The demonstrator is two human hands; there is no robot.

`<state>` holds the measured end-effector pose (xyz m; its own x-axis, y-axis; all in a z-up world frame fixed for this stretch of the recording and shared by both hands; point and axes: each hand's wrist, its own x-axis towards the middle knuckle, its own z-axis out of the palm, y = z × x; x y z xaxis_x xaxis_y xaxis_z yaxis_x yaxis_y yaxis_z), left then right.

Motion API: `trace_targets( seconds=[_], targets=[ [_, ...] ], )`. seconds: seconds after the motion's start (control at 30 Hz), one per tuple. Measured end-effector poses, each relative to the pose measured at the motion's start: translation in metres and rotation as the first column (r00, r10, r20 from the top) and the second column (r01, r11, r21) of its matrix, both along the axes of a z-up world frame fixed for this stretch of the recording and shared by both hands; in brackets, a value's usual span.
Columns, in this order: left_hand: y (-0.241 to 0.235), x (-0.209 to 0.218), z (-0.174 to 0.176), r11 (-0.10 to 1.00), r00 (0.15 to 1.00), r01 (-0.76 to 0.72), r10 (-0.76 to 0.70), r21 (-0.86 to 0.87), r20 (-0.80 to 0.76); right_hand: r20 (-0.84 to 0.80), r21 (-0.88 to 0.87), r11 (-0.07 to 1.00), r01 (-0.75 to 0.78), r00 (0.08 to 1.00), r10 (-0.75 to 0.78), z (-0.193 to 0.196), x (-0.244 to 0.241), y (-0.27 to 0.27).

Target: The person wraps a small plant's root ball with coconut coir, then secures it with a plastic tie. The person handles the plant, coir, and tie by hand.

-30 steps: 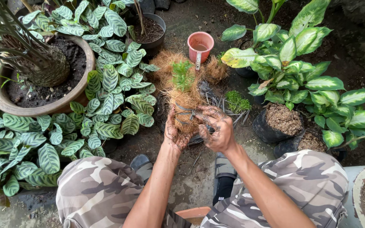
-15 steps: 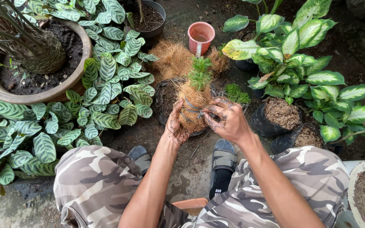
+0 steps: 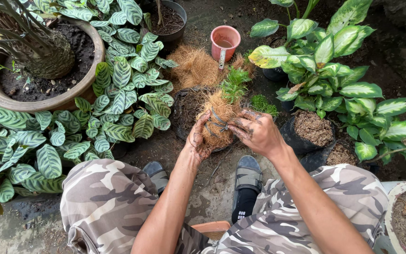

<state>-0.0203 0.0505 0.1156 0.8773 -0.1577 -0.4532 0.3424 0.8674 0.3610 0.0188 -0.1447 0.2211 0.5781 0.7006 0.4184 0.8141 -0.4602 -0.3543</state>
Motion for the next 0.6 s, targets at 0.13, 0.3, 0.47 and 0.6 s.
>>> trace_targets(
  seconds=[0.13,0.3,0.47,0.6],
  targets=[
    [0.000,0.001,-0.002,0.999,1.000,0.024,-0.024,-0.036,0.011,0.019,-0.095,0.995,0.034,0.999,-0.033,0.003,-0.001,0.006],
    [-0.002,0.006,-0.008,0.998,0.999,0.042,-0.041,-0.046,0.018,0.006,-0.228,0.968,0.101,0.995,-0.103,0.000,0.006,0.011],
    [-0.006,0.007,-0.013,0.996,0.999,0.051,-0.051,-0.074,0.001,-0.052,-0.300,0.945,0.129,0.987,-0.151,-0.021,0.018,0.012],
    [-0.009,0.008,-0.016,0.995,0.998,0.023,-0.028,-0.093,-0.048,-0.147,-0.359,0.916,0.181,0.958,-0.247,-0.041,0.021,0.010]
  ],
)
